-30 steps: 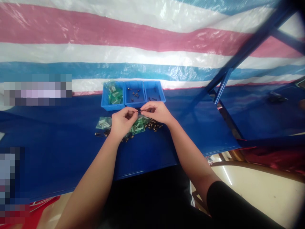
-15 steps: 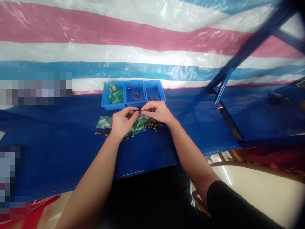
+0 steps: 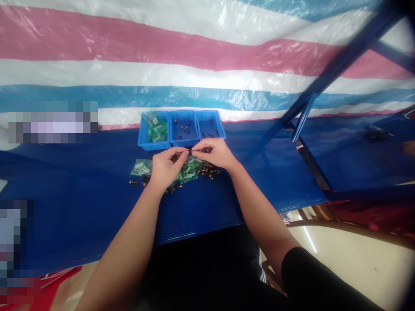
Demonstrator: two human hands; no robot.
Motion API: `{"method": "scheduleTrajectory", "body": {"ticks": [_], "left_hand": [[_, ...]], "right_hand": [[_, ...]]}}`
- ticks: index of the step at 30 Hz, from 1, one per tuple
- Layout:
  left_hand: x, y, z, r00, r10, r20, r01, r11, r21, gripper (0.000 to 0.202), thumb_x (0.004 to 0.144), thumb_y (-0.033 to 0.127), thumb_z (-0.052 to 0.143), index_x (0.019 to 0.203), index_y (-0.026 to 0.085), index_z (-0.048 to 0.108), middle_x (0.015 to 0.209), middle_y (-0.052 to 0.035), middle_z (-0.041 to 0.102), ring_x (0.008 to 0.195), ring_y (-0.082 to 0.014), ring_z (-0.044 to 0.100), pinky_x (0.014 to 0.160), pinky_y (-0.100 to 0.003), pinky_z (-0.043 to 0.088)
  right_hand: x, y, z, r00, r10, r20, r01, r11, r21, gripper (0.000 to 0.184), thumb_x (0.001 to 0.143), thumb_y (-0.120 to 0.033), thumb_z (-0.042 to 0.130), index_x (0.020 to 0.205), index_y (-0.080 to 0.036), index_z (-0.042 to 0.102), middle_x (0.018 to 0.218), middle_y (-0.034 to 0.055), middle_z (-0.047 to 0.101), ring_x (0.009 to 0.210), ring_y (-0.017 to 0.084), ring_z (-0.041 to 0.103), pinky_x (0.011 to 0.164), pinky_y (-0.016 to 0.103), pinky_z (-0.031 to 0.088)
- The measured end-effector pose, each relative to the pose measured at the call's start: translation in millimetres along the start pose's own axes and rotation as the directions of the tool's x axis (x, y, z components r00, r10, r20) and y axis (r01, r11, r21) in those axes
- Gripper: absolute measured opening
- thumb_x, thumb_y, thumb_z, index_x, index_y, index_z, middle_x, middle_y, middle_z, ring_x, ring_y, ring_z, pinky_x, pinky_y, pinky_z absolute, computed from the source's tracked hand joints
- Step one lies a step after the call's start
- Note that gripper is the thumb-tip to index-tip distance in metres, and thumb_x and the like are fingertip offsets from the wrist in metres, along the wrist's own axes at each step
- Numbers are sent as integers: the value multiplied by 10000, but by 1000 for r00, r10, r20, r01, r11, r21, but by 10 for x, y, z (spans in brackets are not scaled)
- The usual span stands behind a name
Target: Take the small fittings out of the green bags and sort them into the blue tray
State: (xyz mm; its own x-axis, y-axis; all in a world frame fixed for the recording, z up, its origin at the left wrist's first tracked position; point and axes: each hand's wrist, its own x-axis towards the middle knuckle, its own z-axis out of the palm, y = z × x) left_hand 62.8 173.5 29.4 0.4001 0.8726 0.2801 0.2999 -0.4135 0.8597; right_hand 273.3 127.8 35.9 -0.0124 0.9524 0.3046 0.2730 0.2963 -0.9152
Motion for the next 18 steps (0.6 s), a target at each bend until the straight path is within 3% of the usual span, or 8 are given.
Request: {"method": "scheduleTrajectory", "body": {"ticks": [18], "left_hand": [[2, -45, 10, 1000, 17, -10, -17, 1000, -4, 269, 878, 417, 757, 1030, 207, 829, 788, -31, 765, 696, -162, 680, 686, -284, 547]], "right_hand": [[-4, -45, -8, 1000, 20, 19, -20, 1000, -21, 190, 867, -343, 775, 932, -165, 783, 869, 50, 787, 725, 127, 682, 674, 266, 550]]}}
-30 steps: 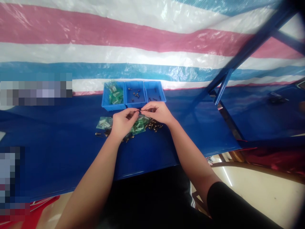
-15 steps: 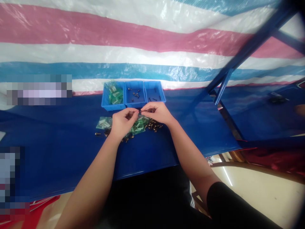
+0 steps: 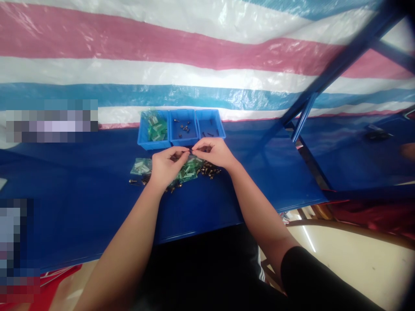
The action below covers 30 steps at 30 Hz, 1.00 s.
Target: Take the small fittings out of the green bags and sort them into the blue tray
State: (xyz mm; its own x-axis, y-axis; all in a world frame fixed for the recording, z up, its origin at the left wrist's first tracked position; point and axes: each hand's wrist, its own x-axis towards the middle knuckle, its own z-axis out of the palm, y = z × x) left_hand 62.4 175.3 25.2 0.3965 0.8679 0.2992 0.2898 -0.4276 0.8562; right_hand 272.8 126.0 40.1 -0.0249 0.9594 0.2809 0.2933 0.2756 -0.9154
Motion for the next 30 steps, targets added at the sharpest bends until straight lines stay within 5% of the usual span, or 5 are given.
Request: {"method": "scheduleTrajectory", "body": {"ticks": [30], "left_hand": [[-1, -13, 7, 1000, -12, -22, 12, 1000, -19, 225, 885, 377, 748, 1020, 204, 796, 786, -28, 763, 702, -167, 706, 694, -291, 563]], "right_hand": [[13, 59, 19, 999, -33, -40, 35, 998, 58, 238, 823, -346, 815, 976, -165, 791, 917, 53, 808, 703, 120, 690, 649, 261, 555]]}}
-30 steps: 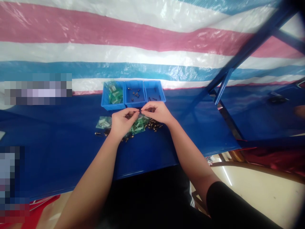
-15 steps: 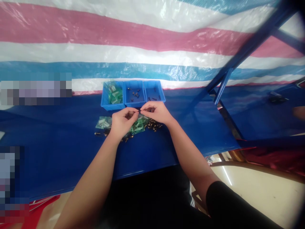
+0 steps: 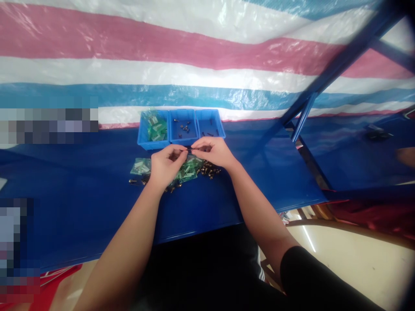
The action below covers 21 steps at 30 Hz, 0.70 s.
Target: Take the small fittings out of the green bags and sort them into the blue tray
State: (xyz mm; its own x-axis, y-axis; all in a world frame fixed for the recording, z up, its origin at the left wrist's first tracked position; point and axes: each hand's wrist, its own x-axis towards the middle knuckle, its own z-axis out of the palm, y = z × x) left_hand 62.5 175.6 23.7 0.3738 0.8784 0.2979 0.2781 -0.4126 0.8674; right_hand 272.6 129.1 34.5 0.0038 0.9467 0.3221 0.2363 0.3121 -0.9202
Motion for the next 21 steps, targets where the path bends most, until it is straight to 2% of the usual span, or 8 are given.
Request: {"method": "scheduleTrajectory", "body": {"ticks": [6, 14, 21], "left_hand": [[4, 17, -8, 1000, -27, 3, 27, 999, -17, 261, 888, 388, 749, 1065, 201, 792, 785, -26, 760, 702, -173, 719, 697, -294, 569], [-5, 5, 3, 999, -19, 39, 21, 998, -67, 261, 926, 434, 720, 1005, 197, 793, 733, -21, 744, 659, -167, 704, 677, -290, 569], [-6, 25, -10, 999, -7, 32, 8, 999, -36, 251, 916, 420, 729, 991, 190, 795, 737, -26, 746, 664, -163, 694, 668, -285, 554]], "right_hand": [[-4, -24, -7, 1000, 13, 1, -13, 999, -31, 211, 829, -343, 803, 949, -170, 792, 934, 57, 810, 741, 132, 704, 684, 271, 570], [1, -52, -13, 1000, 20, 0, -19, 998, -59, 186, 827, -317, 796, 933, -164, 791, 914, 60, 815, 765, 142, 719, 701, 273, 576], [-9, -69, -10, 1000, 1, 0, -1, 999, -38, 184, 827, -296, 800, 944, -155, 791, 918, 62, 813, 748, 135, 720, 669, 263, 565]]}}
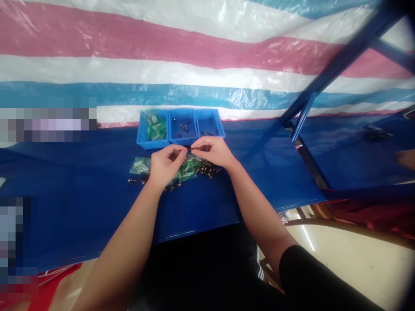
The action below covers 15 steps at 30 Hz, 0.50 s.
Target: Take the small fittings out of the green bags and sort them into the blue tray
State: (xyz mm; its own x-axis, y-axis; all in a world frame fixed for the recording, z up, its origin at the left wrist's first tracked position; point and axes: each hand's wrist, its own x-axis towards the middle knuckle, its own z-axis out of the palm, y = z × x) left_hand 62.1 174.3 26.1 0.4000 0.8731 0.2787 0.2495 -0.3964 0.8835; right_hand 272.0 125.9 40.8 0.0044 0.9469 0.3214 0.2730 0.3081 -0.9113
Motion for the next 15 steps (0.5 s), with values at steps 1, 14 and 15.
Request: {"method": "scheduleTrajectory", "body": {"ticks": [1, 14, 15], "left_hand": [[0, 0, 0, 1000, 1, -3, -1, 1000, 2, 248, 911, 414, 734, 998, 190, 796, 743, -27, 748, 667, -162, 693, 672, -285, 552], [-1, 16, 5, 1000, -14, -10, 14, 1000, 2, 239, 903, 396, 734, 1011, 192, 795, 736, -22, 737, 656, -155, 680, 661, -277, 541], [-1, 15, 5, 1000, -11, -14, 11, 1000, 3, 238, 903, 394, 734, 1010, 191, 795, 734, -22, 736, 654, -154, 677, 659, -276, 538]], "right_hand": [[0, 0, 0, 1000, 2, 1, -2, 1000, -1, 186, 827, -300, 802, 944, -157, 789, 914, 59, 811, 739, 132, 715, 663, 262, 562], [10, 13, 7, 1000, 9, -3, -9, 1000, 23, 212, 812, -328, 816, 935, -157, 790, 893, 62, 806, 731, 137, 703, 658, 265, 559], [10, 17, 9, 1000, 2, -2, -2, 1000, 27, 214, 811, -327, 817, 934, -154, 792, 890, 64, 806, 735, 140, 707, 655, 264, 558]]}}
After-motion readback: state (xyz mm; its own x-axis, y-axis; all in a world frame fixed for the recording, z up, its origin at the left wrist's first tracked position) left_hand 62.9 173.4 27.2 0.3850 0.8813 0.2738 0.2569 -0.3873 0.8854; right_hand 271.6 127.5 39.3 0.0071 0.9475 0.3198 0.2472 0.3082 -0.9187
